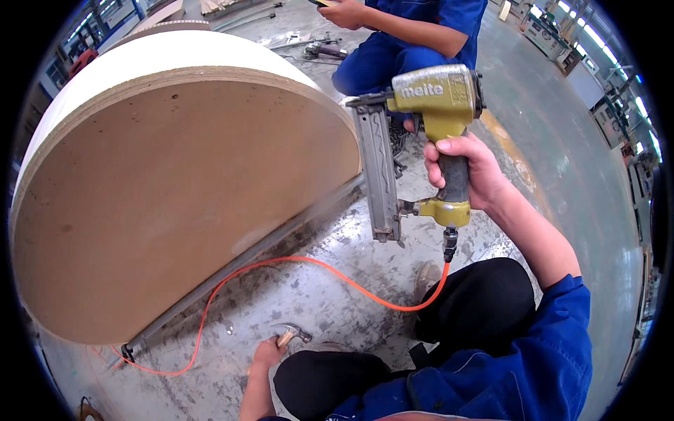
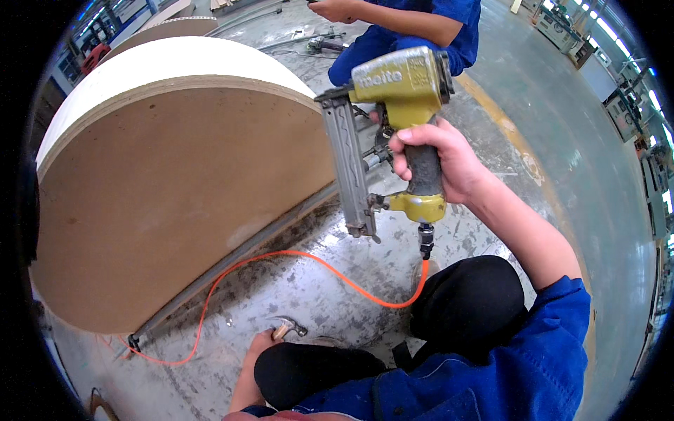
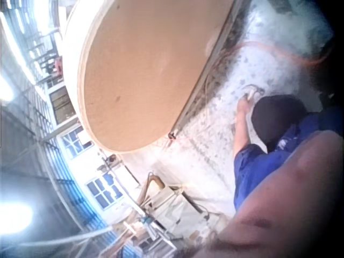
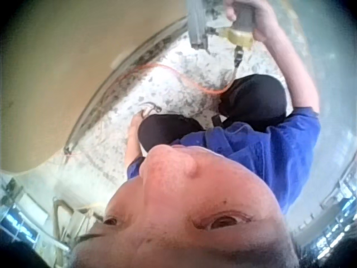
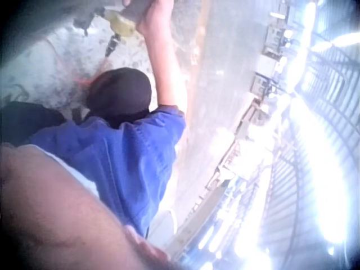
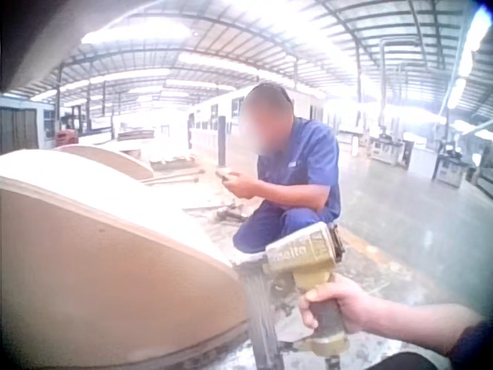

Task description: The person kneels on the floor and uses a pneumatic nail gun to attach a curved wooden piece to a metal frame. They repeatedly position the nail gun, fire nails, and adjust the wood to secure it in place.

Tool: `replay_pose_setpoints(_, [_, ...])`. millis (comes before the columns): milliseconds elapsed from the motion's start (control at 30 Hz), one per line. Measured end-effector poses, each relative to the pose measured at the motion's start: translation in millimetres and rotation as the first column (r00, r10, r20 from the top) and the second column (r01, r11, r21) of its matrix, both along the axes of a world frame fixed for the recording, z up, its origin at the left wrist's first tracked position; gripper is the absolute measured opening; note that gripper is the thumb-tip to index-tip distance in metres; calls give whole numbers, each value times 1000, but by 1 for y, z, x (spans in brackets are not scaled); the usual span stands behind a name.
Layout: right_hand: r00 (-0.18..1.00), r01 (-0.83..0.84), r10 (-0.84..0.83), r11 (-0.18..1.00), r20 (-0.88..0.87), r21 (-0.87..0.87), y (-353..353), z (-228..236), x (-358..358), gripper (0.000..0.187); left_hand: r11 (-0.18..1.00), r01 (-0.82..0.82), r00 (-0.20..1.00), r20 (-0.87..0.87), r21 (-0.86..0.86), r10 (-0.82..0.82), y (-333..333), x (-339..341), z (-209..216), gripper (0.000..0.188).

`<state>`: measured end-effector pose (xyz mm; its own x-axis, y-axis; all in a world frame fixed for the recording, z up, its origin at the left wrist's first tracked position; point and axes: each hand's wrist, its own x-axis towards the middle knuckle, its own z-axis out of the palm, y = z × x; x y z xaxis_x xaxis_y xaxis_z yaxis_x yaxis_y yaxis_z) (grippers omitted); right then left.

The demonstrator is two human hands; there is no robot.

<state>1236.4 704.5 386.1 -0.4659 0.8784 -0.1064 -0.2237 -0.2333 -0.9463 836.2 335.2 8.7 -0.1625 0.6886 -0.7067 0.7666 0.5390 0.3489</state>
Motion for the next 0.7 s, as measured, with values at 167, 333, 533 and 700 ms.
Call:
replay_pose_setpoints(167, [964,-163,142,984,-227,-78,14,23,-1,51,920,107,993,9,377,-119,73,6,65,38])
replay_pose_setpoints(333, [895,-340,311,940,-319,-37,38,67,-13,52,697,-285,713,631,658,-305,249,94,279,55])
replay_pose_setpoints(533, [908,-382,282,860,-310,-337,68,114,-24,32,454,-789,222,880,415,-419,336,196,391,48])
replay_pose_setpoints(700, [897,-439,434,849,-86,-295,78,140,-40,25,304,-846,302,863,438,-404,345,211,392,27])
